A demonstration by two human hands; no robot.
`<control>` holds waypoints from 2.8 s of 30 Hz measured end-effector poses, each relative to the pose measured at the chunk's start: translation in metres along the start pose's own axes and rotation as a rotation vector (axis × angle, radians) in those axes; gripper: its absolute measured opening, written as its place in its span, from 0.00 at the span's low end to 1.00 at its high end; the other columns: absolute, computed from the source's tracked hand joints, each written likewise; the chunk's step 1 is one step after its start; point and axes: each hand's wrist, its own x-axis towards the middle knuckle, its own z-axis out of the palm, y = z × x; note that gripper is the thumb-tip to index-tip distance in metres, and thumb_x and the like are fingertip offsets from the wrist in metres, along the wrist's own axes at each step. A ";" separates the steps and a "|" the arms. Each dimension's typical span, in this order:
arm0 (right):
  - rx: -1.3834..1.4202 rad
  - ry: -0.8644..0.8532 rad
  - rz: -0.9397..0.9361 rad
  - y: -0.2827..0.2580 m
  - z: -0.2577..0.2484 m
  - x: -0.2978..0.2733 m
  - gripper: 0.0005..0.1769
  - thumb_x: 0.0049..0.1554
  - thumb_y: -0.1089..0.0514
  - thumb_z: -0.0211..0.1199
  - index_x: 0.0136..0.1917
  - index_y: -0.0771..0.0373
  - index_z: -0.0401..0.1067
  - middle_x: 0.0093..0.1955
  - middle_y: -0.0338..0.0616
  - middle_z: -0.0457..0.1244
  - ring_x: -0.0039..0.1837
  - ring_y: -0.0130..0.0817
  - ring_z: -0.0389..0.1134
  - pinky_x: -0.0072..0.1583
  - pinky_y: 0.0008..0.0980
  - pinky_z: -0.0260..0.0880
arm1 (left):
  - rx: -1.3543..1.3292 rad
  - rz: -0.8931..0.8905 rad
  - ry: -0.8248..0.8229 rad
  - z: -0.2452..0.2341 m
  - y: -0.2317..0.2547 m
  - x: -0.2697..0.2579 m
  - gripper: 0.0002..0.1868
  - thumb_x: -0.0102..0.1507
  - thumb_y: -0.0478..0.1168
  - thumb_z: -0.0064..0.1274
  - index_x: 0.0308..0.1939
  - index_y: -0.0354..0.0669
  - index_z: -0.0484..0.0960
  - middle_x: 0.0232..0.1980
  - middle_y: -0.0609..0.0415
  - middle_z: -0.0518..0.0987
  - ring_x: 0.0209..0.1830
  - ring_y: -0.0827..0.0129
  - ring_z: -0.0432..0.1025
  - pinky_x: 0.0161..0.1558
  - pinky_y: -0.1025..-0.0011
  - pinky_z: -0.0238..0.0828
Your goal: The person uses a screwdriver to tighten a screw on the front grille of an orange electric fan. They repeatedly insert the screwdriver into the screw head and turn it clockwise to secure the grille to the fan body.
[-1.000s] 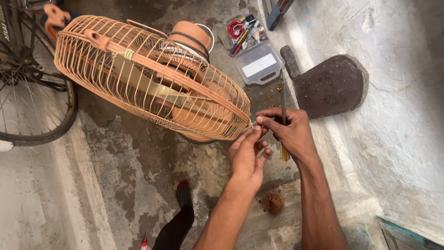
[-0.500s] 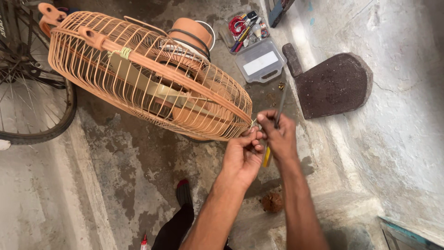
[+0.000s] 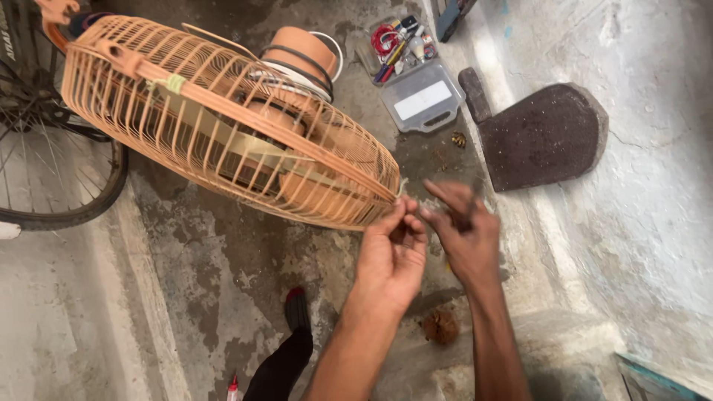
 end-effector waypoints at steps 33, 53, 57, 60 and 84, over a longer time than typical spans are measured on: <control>0.009 0.237 0.429 -0.046 -0.007 0.001 0.21 0.52 0.57 0.73 0.58 0.62 0.81 0.44 0.46 0.72 0.28 0.30 0.58 0.28 0.27 0.55 | 0.186 -0.011 0.035 -0.022 -0.035 -0.026 0.17 0.62 0.33 0.59 0.54 0.31 0.80 0.44 0.49 0.81 0.38 0.68 0.76 0.44 0.72 0.80; 0.089 -0.210 0.301 -0.013 0.011 0.073 0.06 0.54 0.62 0.71 0.43 0.68 0.80 0.28 0.36 0.66 0.25 0.19 0.58 0.27 0.22 0.56 | 0.339 0.172 -0.015 -0.017 -0.014 -0.006 0.11 0.67 0.41 0.57 0.44 0.33 0.83 0.35 0.54 0.80 0.34 0.74 0.72 0.39 0.75 0.74; 0.280 0.063 0.483 0.001 0.043 0.027 0.09 0.63 0.58 0.61 0.46 0.65 0.78 0.29 0.42 0.60 0.24 0.26 0.53 0.26 0.26 0.52 | 0.199 0.123 0.110 0.015 -0.032 0.003 0.11 0.64 0.38 0.56 0.45 0.32 0.82 0.36 0.51 0.82 0.34 0.71 0.73 0.38 0.74 0.72; 0.685 0.354 0.445 0.009 0.079 -0.017 0.03 0.60 0.60 0.61 0.48 0.60 0.73 0.34 0.43 0.62 0.27 0.27 0.56 0.27 0.27 0.55 | 0.081 0.052 0.172 0.049 -0.034 0.007 0.10 0.65 0.37 0.54 0.47 0.35 0.83 0.38 0.52 0.81 0.35 0.72 0.71 0.39 0.75 0.71; -0.144 -0.147 -0.225 -0.044 0.006 0.040 0.11 0.54 0.65 0.72 0.52 0.60 0.82 0.51 0.45 0.72 0.47 0.28 0.74 0.46 0.24 0.77 | 0.483 0.208 0.098 -0.028 -0.018 0.005 0.11 0.65 0.39 0.56 0.49 0.38 0.84 0.40 0.57 0.81 0.33 0.74 0.73 0.35 0.72 0.75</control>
